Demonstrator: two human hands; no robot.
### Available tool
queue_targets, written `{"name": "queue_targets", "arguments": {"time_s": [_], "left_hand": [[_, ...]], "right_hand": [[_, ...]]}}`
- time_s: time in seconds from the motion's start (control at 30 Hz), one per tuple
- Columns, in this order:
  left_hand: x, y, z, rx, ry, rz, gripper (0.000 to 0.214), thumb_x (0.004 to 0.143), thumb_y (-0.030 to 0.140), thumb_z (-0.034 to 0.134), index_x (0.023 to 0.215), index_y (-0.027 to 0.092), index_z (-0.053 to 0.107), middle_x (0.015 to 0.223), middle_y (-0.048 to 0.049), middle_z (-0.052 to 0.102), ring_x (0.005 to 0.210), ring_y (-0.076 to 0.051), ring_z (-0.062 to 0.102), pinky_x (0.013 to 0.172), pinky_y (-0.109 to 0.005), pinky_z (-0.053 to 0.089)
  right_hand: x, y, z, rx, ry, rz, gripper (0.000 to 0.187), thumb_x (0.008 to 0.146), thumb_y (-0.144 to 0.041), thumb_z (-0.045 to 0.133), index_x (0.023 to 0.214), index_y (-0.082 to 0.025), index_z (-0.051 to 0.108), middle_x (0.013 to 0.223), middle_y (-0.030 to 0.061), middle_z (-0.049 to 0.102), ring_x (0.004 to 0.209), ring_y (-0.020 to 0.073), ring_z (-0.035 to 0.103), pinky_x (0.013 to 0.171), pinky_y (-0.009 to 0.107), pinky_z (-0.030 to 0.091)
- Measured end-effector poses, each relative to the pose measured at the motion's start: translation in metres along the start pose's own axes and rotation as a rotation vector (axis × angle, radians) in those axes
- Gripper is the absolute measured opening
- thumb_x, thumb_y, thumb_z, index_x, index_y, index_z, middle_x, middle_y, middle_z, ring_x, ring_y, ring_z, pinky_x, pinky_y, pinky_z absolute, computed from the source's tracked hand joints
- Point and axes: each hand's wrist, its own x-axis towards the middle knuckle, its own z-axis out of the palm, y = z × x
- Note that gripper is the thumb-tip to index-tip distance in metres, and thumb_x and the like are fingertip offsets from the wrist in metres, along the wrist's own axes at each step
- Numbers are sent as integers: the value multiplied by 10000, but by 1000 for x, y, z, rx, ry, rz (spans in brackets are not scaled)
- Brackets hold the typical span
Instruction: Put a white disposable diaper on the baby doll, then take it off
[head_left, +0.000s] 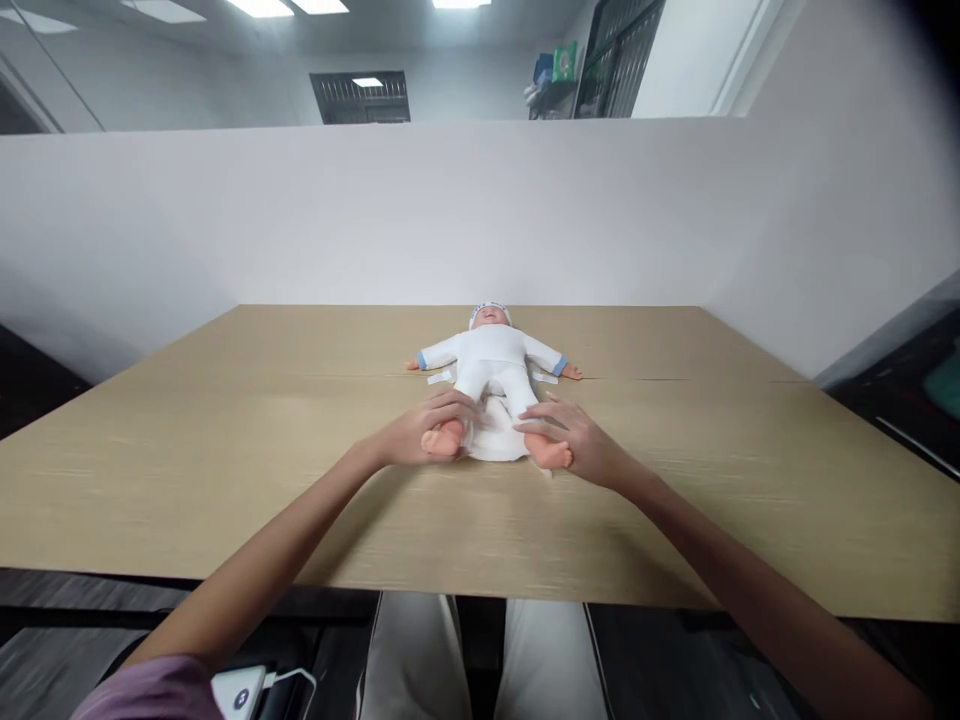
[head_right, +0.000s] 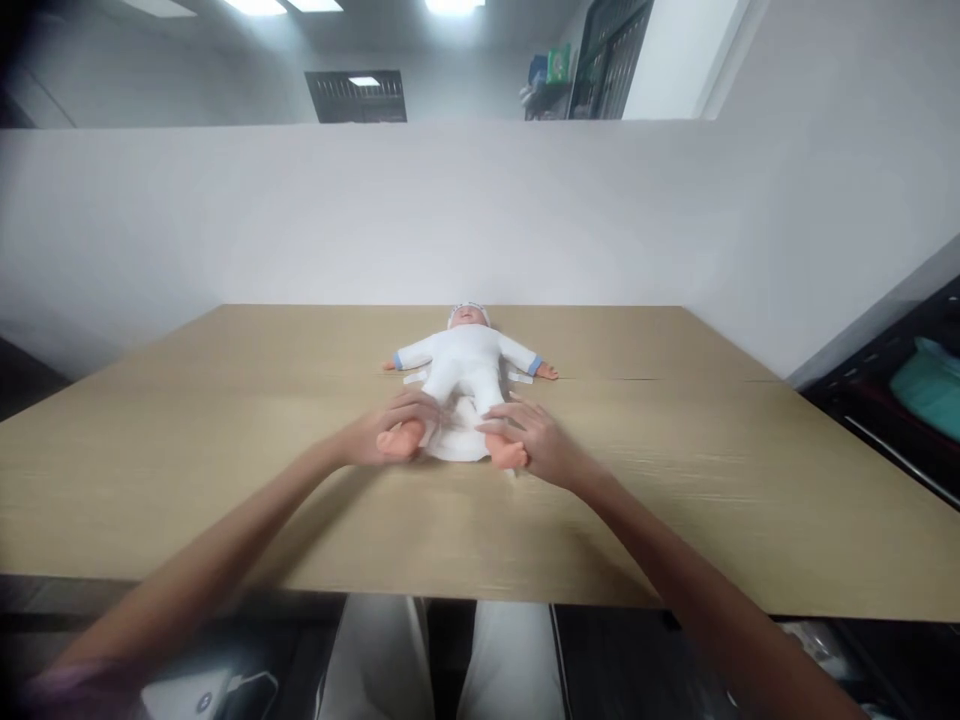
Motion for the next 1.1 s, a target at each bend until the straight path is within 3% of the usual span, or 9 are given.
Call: {"name": "queue_targets", "arguments": {"time_s": [0.17,0.3,0.43,0.63,0.77,0.83,0.93,1.0,1.1], "left_hand": [[-37,-27,13,90,-85,3,449,953,270,630,1388,164,601,1473,-180,595,1447,-315,475,1217,-523,389],[-46,-40,24,148,-158,-2,541,941,194,597,1479,187,539,1548,-165,544,1512,-322,405,1236,-552,360],[-47,-39,21,138,-216,-10,546,972,121,495,1515,172,494,1590,-162,496,1550,-298,340,1249,-541,343],[-34,-15,17,80,-168,-152,375,1063,265,410,1407,229,553,1457,-117,589,1412,-284,468,1155,-486,446],[-18,-4,34,253,-126,-309,552,902,533,688,1315,192,554,1322,-136,609,1211,-358,513,968,-499,529],[-12,-4,44,358,-125,-340,524,850,461,744,1248,170,569,1272,-146,607,1135,-360,511,932,-498,519],[-7,-6,51,463,-106,-335,275,894,296,660,1143,187,615,1220,-132,617,1069,-335,506,936,-492,481],[-5,-9,49,447,-74,-333,166,942,272,588,1084,205,643,1169,-113,639,1045,-321,506,931,-477,466],[3,-17,38,278,26,-396,190,1006,297,493,1059,220,659,1048,-79,669,985,-281,545,907,-432,469]], "right_hand": [[-29,29,14,-29,-73,27,398,1008,-201,421,1239,-293,732,1430,37,654,1409,224,534,1251,529,328],[-36,38,21,-8,-96,40,449,1002,-145,431,1309,-317,709,1475,20,630,1448,229,502,1187,495,419],[-38,39,14,76,-107,43,494,1030,-146,378,1374,-345,671,1513,-11,597,1461,202,489,1204,455,417],[-26,18,-1,182,-111,189,462,1073,-273,374,1490,-311,569,1443,51,644,1357,239,575,1137,463,485],[-10,-15,14,-97,-82,218,610,978,-468,631,1548,-301,494,1329,132,626,1188,325,588,1003,514,509],[-4,-26,28,-215,-47,250,644,942,-406,687,1545,-278,501,1274,145,617,1133,335,565,974,510,498],[2,-25,41,-278,-3,306,484,946,-199,630,1427,-252,622,1205,135,625,1077,315,539,955,464,483],[6,-16,44,-249,21,319,370,951,-132,578,1285,-232,701,1155,122,641,1050,303,533,941,442,475],[14,4,41,-126,68,323,242,986,-138,505,1101,-190,711,1037,105,658,967,280,545,887,420,474]]}}
